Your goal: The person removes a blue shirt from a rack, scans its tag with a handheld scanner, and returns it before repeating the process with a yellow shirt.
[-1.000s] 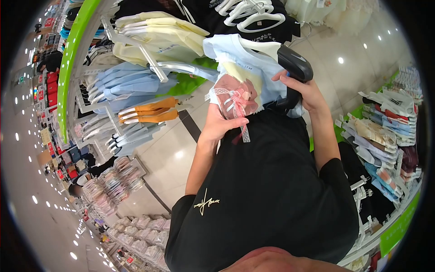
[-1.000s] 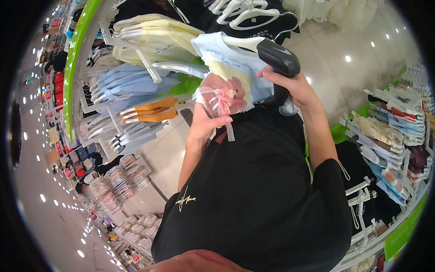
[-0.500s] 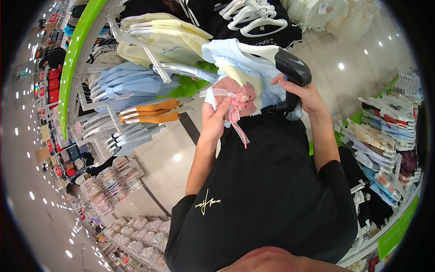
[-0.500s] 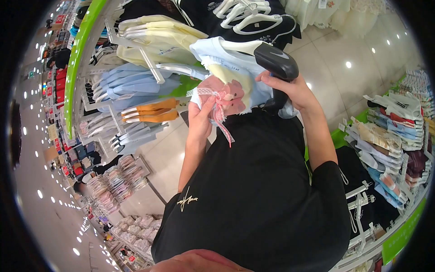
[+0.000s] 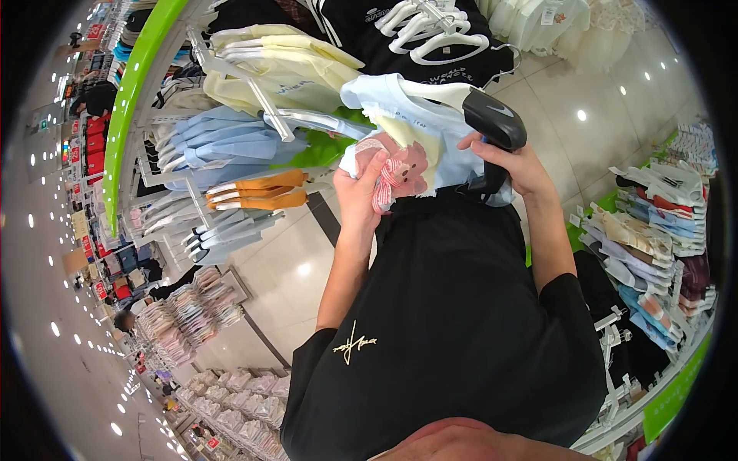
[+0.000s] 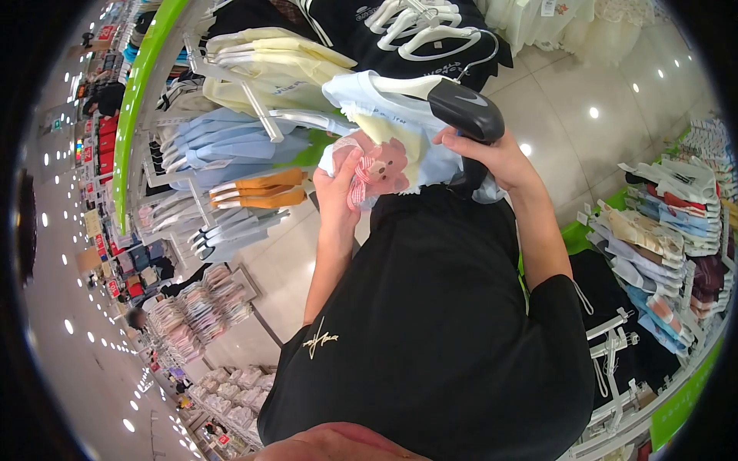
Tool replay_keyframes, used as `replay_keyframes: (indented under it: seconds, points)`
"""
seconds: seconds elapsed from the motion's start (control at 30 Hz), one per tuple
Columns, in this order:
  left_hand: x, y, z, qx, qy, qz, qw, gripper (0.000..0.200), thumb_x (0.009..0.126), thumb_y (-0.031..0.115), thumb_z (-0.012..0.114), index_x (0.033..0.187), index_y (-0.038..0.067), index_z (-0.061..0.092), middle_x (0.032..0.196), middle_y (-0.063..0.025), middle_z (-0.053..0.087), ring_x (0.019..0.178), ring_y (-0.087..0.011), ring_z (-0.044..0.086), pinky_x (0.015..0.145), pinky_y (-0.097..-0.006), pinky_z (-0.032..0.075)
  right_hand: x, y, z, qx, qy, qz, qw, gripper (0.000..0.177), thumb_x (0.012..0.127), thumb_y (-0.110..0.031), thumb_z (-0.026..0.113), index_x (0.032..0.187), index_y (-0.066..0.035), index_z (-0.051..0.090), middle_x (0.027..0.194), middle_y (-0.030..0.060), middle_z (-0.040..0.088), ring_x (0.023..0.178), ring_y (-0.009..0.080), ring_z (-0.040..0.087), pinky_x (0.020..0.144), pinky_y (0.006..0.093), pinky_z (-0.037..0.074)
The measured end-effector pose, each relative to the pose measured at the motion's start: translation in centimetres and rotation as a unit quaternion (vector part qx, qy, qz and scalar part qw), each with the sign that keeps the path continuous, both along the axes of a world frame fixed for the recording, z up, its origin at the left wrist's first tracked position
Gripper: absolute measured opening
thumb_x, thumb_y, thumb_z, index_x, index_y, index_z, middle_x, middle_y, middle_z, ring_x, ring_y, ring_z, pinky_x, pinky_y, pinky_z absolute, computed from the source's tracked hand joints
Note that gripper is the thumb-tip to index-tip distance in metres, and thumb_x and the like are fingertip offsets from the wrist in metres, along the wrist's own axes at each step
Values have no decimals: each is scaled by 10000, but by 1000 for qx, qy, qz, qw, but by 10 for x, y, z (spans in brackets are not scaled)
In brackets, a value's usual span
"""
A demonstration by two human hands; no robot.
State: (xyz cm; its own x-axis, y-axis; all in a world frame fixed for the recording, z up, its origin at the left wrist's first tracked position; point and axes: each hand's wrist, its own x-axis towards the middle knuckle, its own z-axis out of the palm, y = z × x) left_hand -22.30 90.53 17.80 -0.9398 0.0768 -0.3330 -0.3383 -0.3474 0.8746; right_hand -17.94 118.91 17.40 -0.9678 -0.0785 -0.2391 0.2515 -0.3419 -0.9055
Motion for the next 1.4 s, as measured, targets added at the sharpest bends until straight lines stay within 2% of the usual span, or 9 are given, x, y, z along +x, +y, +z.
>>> replay_keyframes:
  seconds: [0.1, 0.2, 0.4, 0.6, 0.9, 0.97, 1.17, 1.27, 1.4]
  points:
    - [-2, 6, 6, -14, 1, 37, 999, 348, 928, -9, 771, 1251, -45, 647, 1141, -101, 724, 978, -168, 726, 853, -328, 607, 1, -1, 1, 0, 4, 3, 1000, 425, 914, -188, 796, 1290, -69, 635, 1092, 81, 748, 1070, 151, 634, 976, 346, 451]
    - [-6, -4, -8, -72, 67, 24, 995, 413, 911, -71, 742, 1301, -50, 611, 1172, -104, 713, 1015, -176, 720, 902, -332, 599, 0, -4, 7, -4, 3, 3, 1000, 402, 916, -192, 796, 1269, -70, 646, 1088, 76, 749, 1074, 148, 631, 975, 345, 451]
    - [-4, -18, -11, -103, 74, -52, 991, 636, 835, -81, 775, 1412, -39, 512, 1282, -140, 665, 1128, -228, 690, 967, -372, 572, -4, -6, 3, -2, 3, 19, 1000, 386, 923, -197, 789, 1260, -69, 652, 1088, 76, 749, 1082, 146, 628, 974, 346, 451]
    - [4, -16, -5, -83, 76, -37, 993, 638, 859, -59, 781, 1428, -42, 494, 1334, -140, 635, 1165, -219, 669, 988, -370, 561, -6, -5, 2, -5, 4, 31, 1000, 380, 923, -194, 786, 1257, -67, 655, 1089, 77, 749, 1080, 147, 628, 975, 345, 449]
    - [11, -17, -15, -71, 77, 14, 994, 591, 937, -48, 719, 1467, -44, 459, 1381, -130, 608, 1227, -199, 632, 1048, -353, 524, -8, -2, 4, -13, 3, 32, 999, 414, 914, -182, 801, 1281, -58, 653, 1092, 82, 753, 1073, 146, 637, 974, 336, 458]
    - [14, -18, -15, -56, 82, 2, 995, 607, 927, -76, 708, 1474, -43, 448, 1400, -136, 592, 1245, -208, 625, 1046, -359, 533, -8, 1, 2, -20, 6, 24, 999, 480, 906, -148, 819, 1340, -47, 641, 1099, 91, 760, 1076, 163, 674, 978, 346, 487]
    - [17, -17, -5, -28, 65, -38, 997, 688, 884, -98, 729, 1495, -29, 420, 1394, -148, 593, 1241, -223, 636, 1042, -368, 549, -8, 11, -1, 6, -9, 12, 1000, 453, 909, -153, 815, 1316, -45, 648, 1087, 87, 759, 1068, 159, 659, 978, 355, 473]
    - [15, -14, 3, -22, 51, -75, 996, 704, 879, -78, 750, 1497, -28, 415, 1384, -143, 598, 1233, -222, 637, 1038, -374, 547, -6, 11, 2, 10, -10, 1, 1000, 285, 896, -223, 805, 1121, -61, 739, 1085, 55, 749, 1005, 116, 586, 932, 316, 443]
    - [7, -20, -1, -105, 63, -210, 970, 725, 885, -36, 777, 1504, -29, 400, 1370, -128, 604, 1223, -220, 632, 1038, -391, 532, -6, 15, 4, 17, -10, -3, 1000, 273, 902, -222, 800, 1115, -62, 742, 1085, 57, 749, 1008, 119, 587, 928, 317, 445]
